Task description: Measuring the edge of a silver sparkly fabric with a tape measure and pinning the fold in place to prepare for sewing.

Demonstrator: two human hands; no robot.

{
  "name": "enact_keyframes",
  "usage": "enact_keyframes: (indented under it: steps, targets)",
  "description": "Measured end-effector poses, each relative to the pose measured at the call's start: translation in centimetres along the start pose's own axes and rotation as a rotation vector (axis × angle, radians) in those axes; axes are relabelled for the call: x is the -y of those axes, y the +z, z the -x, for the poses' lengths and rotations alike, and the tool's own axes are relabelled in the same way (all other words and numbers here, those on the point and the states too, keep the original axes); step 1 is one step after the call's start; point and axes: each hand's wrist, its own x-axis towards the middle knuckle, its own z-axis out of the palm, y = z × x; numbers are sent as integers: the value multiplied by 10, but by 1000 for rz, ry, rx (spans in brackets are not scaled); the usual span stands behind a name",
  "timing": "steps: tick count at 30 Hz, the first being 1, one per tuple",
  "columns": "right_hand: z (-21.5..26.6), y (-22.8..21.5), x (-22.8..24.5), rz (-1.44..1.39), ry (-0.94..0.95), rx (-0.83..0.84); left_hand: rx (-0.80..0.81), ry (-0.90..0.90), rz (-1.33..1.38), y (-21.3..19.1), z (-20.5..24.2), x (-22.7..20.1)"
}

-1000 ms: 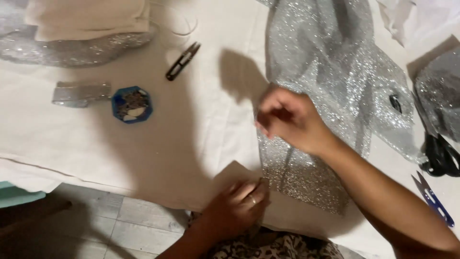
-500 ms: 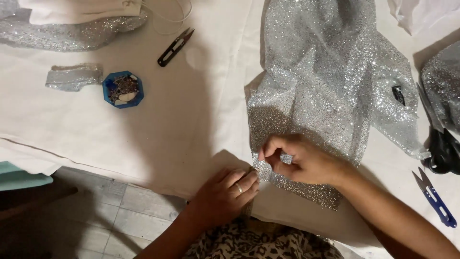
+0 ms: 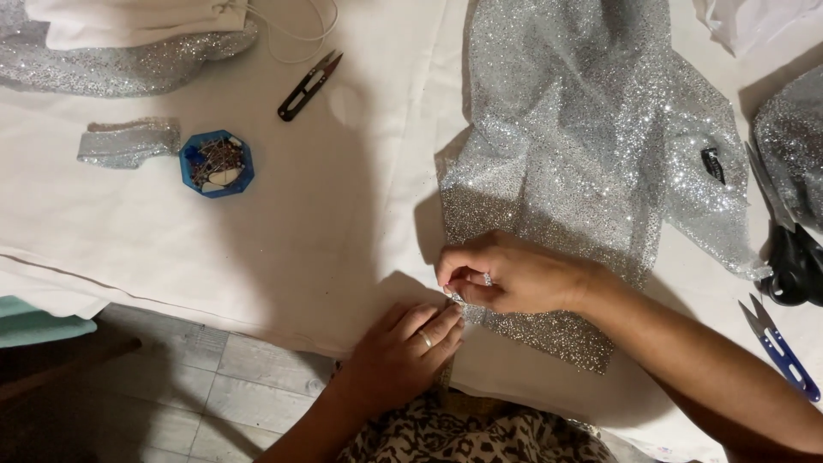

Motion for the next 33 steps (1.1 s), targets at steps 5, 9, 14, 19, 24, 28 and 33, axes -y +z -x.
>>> enact_keyframes:
  steps: [5, 9, 14, 19, 24, 28, 33]
  targets:
    - [-2, 0, 1, -10, 1, -1, -24, 2, 16, -2, -3, 0]
    - [-5, -2, 5, 1, 14, 5, 9, 2, 44, -1, 0, 0]
    - [-6, -1, 3, -2, -25, -1, 70, 3, 41, -1, 4, 0]
    - [-5, -3, 4, -46, 32, 3, 33, 6, 35, 0, 2, 0]
    - [-6, -4, 5, -40, 27, 28, 58, 6, 38, 0, 3, 0]
    - [-9, -3, 6, -5, 12, 32, 50, 7, 28, 3, 4, 0]
    - [-10, -3, 8, -9, 51, 64, 45, 11, 48, 3, 4, 0]
